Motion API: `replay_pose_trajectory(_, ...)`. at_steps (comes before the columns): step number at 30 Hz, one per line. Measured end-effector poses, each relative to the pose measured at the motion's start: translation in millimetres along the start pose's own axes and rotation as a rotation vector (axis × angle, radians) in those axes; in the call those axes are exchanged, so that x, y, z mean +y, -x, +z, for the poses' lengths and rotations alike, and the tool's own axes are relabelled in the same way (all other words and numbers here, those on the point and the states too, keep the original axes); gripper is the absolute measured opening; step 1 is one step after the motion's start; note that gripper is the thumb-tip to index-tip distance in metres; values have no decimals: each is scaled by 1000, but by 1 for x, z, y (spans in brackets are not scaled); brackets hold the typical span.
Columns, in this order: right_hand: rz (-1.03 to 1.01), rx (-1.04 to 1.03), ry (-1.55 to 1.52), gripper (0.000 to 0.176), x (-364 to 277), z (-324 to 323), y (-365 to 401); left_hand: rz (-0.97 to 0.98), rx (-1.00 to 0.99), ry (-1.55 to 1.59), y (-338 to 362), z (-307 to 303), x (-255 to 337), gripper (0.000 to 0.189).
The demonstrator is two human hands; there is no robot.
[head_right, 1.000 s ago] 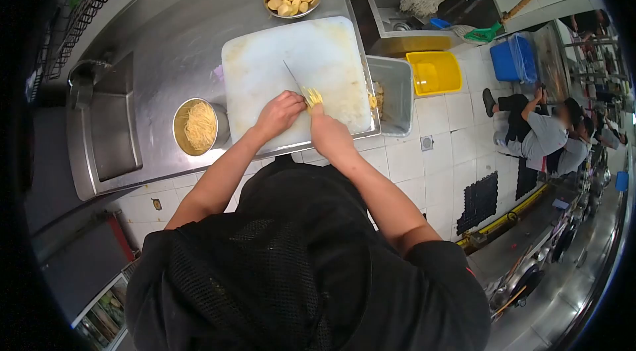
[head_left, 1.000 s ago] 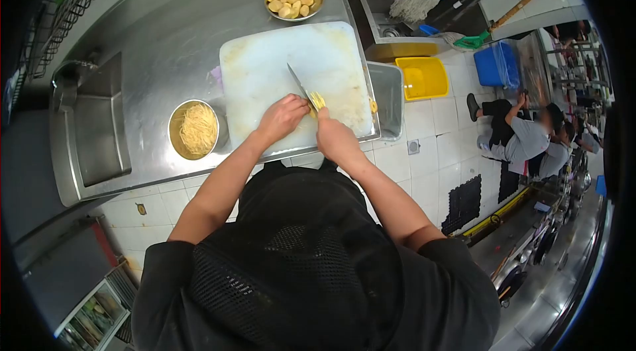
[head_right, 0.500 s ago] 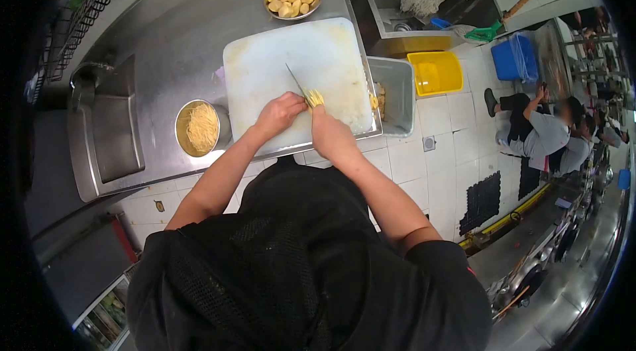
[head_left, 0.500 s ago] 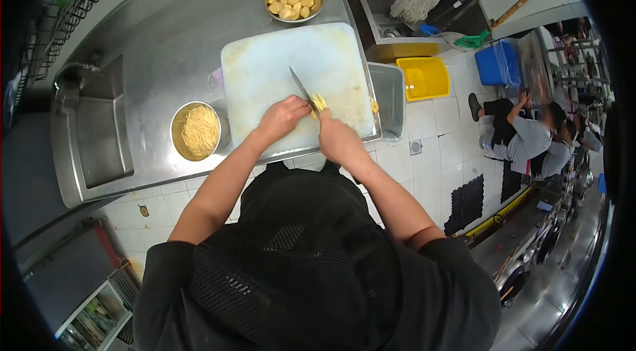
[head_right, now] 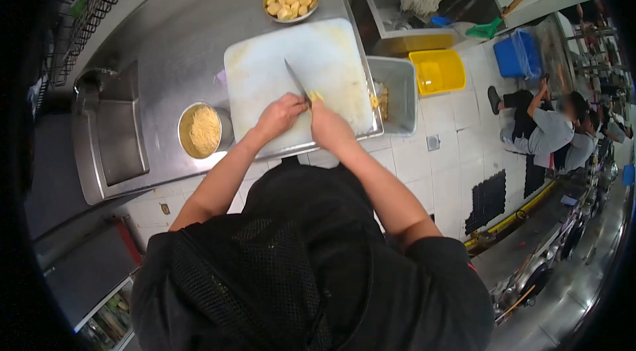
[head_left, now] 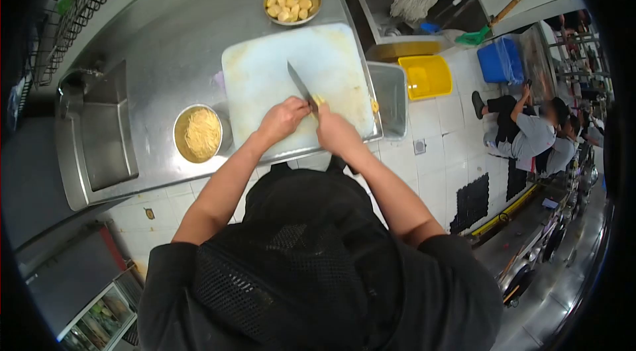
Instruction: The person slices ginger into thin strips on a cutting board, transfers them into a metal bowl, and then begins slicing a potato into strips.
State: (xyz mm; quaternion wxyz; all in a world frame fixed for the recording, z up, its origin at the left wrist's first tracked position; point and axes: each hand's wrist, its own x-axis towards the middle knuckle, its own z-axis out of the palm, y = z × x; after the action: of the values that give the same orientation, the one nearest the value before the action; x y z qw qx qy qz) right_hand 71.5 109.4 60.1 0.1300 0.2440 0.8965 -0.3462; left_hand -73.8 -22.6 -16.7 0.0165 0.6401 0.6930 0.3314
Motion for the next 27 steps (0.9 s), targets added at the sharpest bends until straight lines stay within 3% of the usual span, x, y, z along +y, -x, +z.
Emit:
replay_pose_trajectory(3, 67, -21, 40, 27, -6, 5, 6, -47, -35, 30, 2, 2, 1, 19)
replay_pose_trajectory(9, -27, 32, -61, 29, 2, 3, -7, -25, -37, -3, -3, -5, -1, 19)
replay_pose_trajectory(12, 66, 10, -34, 28, -2, 11, -2, -38, -65, 22, -1, -6, 2, 19)
replay_pose_trajectory(19, -19, -1, -118, 29, 4, 8, -5, -8, -91, 17, -4, -9, -5, 20)
replay_pose_trajectory(22, -19, 94, -145, 33, 4, 22, -14, -13, -107, 36, -2, -8, -6, 20)
replay_pose_trajectory(27, -16, 16, -163, 33, 9, 11, -9, -20, -135, 52, -4, -12, -5, 19)
